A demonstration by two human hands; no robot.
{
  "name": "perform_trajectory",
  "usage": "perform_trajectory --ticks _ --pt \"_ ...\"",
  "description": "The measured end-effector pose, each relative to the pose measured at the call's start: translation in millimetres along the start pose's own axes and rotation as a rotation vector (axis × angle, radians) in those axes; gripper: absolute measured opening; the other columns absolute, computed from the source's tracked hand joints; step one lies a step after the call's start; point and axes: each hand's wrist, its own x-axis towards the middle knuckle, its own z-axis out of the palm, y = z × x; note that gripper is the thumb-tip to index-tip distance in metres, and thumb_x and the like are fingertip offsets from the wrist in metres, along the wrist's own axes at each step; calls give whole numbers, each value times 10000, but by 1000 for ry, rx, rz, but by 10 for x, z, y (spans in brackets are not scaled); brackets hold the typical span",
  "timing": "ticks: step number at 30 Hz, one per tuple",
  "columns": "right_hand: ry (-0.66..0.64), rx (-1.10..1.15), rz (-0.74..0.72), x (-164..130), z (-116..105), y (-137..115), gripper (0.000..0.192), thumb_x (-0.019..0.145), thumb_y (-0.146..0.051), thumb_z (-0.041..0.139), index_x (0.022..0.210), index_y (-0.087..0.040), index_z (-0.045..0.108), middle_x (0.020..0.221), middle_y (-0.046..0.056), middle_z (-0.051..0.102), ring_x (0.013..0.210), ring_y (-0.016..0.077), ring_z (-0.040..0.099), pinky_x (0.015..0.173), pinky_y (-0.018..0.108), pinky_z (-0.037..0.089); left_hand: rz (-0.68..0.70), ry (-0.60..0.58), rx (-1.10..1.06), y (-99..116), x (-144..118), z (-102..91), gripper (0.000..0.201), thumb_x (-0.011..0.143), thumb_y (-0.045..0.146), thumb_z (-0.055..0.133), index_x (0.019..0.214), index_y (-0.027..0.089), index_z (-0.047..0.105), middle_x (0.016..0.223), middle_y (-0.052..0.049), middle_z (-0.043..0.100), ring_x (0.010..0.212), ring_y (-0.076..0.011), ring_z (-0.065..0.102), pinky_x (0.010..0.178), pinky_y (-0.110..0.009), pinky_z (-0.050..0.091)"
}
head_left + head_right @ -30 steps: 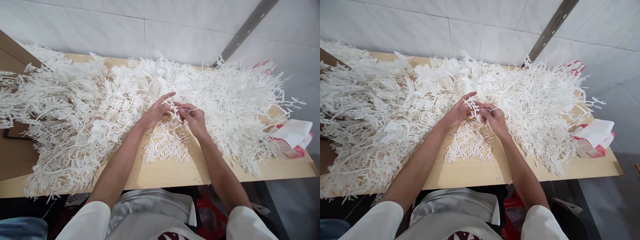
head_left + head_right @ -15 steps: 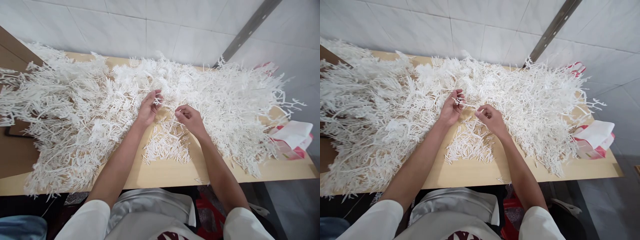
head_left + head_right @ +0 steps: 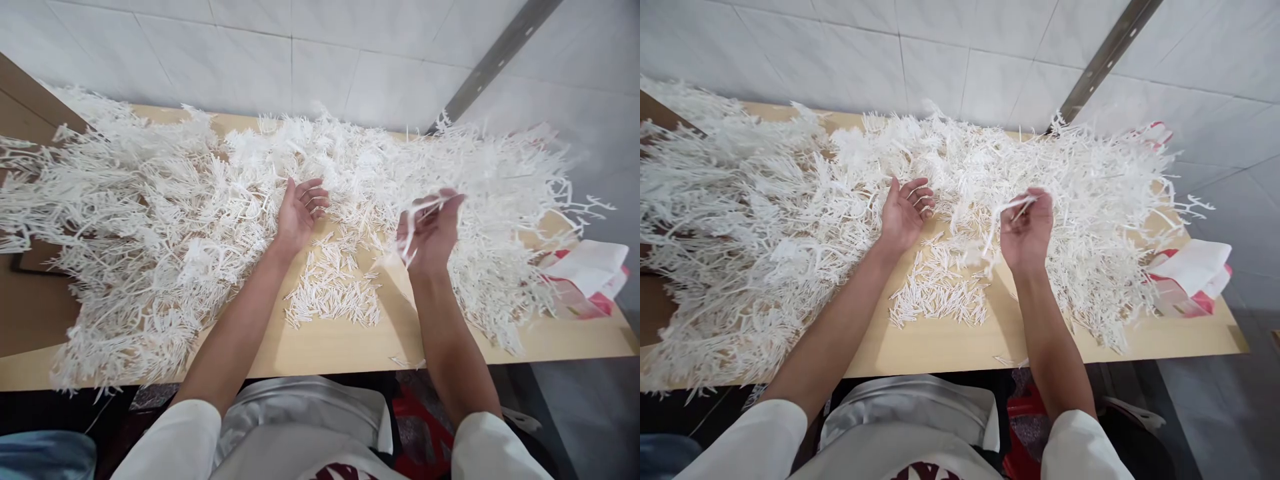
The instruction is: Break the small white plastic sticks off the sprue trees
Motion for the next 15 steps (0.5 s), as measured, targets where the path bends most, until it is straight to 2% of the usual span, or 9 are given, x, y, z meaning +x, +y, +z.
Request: perform_trajectory --ticks 2,4,5,7,10,12,15 --pt "109 172 -63 41 16 4 538 912 -696 187 1278 -415 464 1326 8 555 1005 148 628 645 274 518 -8 5 53 -15 -2 16 654 871 744 318 1018 201 651 864 -55 692 734 -120 657 567 -217 493" --pt "115 276 -46 60 61 46 534 923 -674 205 1335 -426 437 1388 -1 528 1070 164 624 691 298 544 0 -12 79 -33 -6 29 655 870 750 306 999 206 648 841 -50 685 705 -118 650 576 -230 489" --pt "86 262 -14 60 90 80 573 907 -704 206 1328 -411 461 1345 14 564 1036 168 638 684 304 549 8 -26 85 -42 -8 34 650 870 749 309 993 208 648 836 -49 682 696 -119 647 583 -237 489" --pt "46 146 31 44 153 164 649 850 -781 268 1238 -348 558 1121 52 660 883 170 665 626 302 537 15 -51 102 -55 -17 46 633 871 739 333 995 207 652 843 -52 681 692 -122 648 595 -248 492" --pt "-53 31 92 -10 244 275 567 815 -755 448 959 -255 673 826 41 662 731 143 641 598 278 505 6 -64 141 -59 -40 74 594 880 707 378 1071 216 651 932 -62 694 706 -118 657 599 -241 493" --pt "-122 15 132 -58 303 313 558 824 -735 461 856 -225 685 763 41 651 702 138 626 607 279 497 1 -77 153 -52 -60 99 550 894 666 411 1189 249 614 1045 -61 694 712 -104 662 596 -224 493" --pt "-182 -62 106 -124 387 328 515 845 -689 482 864 -222 699 803 45 669 738 146 627 636 286 499 16 -111 166 -45 -89 127 507 913 566 476 1357 323 494 1219 -59 657 728 -84 667 609 -198 498"
